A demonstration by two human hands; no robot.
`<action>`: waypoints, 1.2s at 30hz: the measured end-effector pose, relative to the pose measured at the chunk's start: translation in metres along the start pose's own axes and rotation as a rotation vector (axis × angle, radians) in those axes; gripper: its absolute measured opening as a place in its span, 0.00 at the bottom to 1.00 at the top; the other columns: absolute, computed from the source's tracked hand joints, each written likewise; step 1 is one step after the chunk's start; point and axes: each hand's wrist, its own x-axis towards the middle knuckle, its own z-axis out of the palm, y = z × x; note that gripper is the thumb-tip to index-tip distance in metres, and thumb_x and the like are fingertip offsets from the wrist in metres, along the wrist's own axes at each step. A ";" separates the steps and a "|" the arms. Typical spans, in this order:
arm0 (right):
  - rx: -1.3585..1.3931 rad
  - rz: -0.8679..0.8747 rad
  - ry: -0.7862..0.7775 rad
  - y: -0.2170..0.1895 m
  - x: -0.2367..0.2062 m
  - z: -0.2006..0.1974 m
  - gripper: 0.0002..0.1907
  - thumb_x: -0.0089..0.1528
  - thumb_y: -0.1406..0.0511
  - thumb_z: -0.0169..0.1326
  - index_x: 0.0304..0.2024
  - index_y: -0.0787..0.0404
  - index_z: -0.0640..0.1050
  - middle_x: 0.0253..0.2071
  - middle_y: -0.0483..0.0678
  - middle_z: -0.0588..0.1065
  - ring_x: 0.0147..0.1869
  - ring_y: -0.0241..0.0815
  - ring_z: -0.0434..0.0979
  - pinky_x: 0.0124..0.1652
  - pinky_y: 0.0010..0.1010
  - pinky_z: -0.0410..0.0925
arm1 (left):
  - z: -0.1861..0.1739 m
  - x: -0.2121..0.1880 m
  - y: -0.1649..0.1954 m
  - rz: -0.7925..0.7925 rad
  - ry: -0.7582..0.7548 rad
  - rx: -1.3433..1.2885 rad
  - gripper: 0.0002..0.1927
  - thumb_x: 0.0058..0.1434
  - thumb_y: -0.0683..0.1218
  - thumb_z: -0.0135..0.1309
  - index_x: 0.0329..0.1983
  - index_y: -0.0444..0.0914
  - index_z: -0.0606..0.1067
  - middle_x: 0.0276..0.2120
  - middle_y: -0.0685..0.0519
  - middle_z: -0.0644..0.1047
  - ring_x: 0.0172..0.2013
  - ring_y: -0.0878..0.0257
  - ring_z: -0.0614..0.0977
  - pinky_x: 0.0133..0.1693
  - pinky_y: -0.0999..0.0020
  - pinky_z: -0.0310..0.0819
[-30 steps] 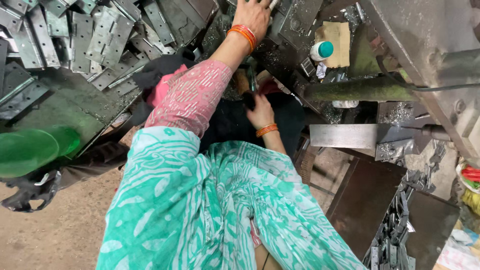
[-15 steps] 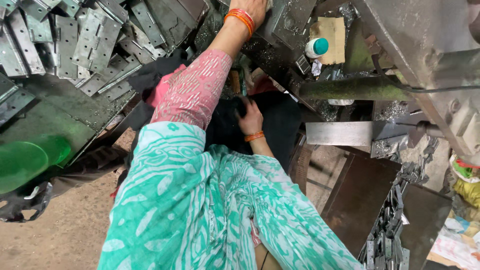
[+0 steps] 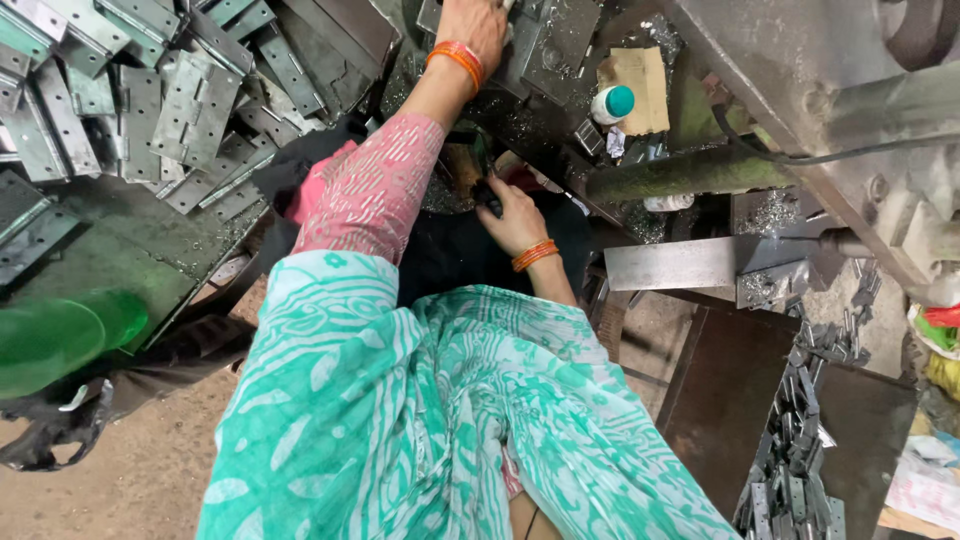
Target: The person is operating a metalworking machine, repeatedly placing metal pieces into the machine and removing them. The person handles the metal pieces by hand, placing them into the machine and then removing them after processing.
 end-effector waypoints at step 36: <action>0.816 -0.120 0.519 0.006 0.075 -0.079 0.22 0.64 0.71 0.67 0.60 0.62 0.75 0.49 0.50 0.79 0.47 0.38 0.79 0.44 0.33 0.74 | -0.026 -0.066 -0.015 0.054 0.396 -1.255 0.13 0.62 0.46 0.68 0.41 0.32 0.80 0.32 0.48 0.78 0.34 0.51 0.82 0.39 0.59 0.75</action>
